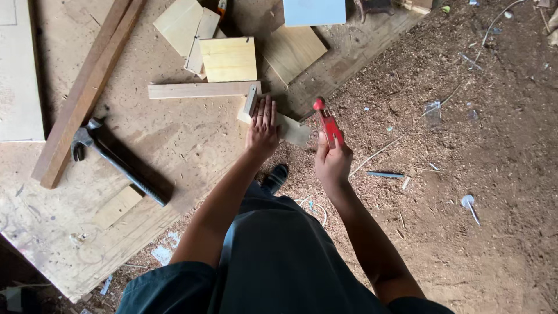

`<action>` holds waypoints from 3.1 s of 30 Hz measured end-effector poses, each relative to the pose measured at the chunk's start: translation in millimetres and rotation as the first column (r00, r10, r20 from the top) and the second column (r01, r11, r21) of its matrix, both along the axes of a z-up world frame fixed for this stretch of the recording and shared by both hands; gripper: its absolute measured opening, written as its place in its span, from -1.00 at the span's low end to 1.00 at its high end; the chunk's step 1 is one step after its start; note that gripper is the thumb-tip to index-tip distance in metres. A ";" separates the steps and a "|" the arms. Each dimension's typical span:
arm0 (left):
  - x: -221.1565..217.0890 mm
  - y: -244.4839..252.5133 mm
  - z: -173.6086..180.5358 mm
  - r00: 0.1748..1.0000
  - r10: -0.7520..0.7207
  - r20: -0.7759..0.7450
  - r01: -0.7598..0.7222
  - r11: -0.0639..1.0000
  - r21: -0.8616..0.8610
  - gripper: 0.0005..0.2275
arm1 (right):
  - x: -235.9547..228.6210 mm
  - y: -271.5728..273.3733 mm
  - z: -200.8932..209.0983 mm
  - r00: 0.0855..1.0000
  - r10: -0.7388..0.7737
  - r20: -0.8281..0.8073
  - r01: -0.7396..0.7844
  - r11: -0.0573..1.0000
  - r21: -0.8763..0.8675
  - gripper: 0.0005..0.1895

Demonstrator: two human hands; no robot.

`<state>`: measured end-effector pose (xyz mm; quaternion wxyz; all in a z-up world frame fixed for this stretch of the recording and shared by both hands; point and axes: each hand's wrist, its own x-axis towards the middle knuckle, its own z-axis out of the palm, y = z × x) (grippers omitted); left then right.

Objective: The person assembles a small wooden box by hand, using a hammer to drive nails into pre-drilled holes. They align and secure multiple wooden pieces, repeatedly adjusting the structure to ensure proper fit.

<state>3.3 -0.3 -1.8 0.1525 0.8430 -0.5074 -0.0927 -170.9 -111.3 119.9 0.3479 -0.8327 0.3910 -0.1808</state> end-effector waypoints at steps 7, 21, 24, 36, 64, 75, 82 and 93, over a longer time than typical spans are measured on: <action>7.2 -1.8 -8.2 0.999 0.005 0.040 -0.005 1.000 0.003 -0.33 | 7.8 -1.4 -14.3 0.970 0.070 -0.234 -0.059 0.997 0.055 -0.69; 3.5 -11.8 -9.0 0.999 -0.014 0.032 0.013 0.998 0.060 -0.33 | 2.6 4.0 -19.1 0.936 0.076 -0.343 -0.105 0.992 -0.066 -0.72; 5.8 -6.4 -9.4 0.999 -0.015 0.038 0.011 0.997 0.081 -0.34 | 8.7 3.1 -20.4 0.902 0.156 -0.403 -0.158 0.987 0.030 -0.67; 4.2 -8.5 -9.9 0.999 -0.023 0.043 0.019 0.996 0.090 -0.33 | 12.3 -7.2 -21.4 0.927 0.106 -0.360 -0.099 0.994 0.037 -0.69; 105.0 45.4 97.8 0.451 -0.073 -0.890 -0.484 0.818 -0.312 -0.62 | 75.3 -35.0 75.1 0.923 -0.284 0.258 -0.021 0.634 0.773 -0.86; 112.3 69.1 158.2 0.051 -0.181 -0.982 -0.933 0.344 -0.111 -0.51 | 192.2 -78.7 2.8 0.877 0.480 0.012 -0.471 0.854 0.222 -0.74; 97.5 73.5 172.0 0.004 -0.208 -0.978 -0.988 0.147 -0.036 -0.55 | 233.2 -61.4 8.5 0.680 0.728 0.082 -0.726 0.654 0.211 -0.73; 60.3 106.2 166.9 0.096 -0.152 -0.984 -0.991 0.081 -0.109 -0.62 | 260.6 -31.4 -32.1 0.382 0.924 -0.012 -0.920 0.382 0.093 -0.57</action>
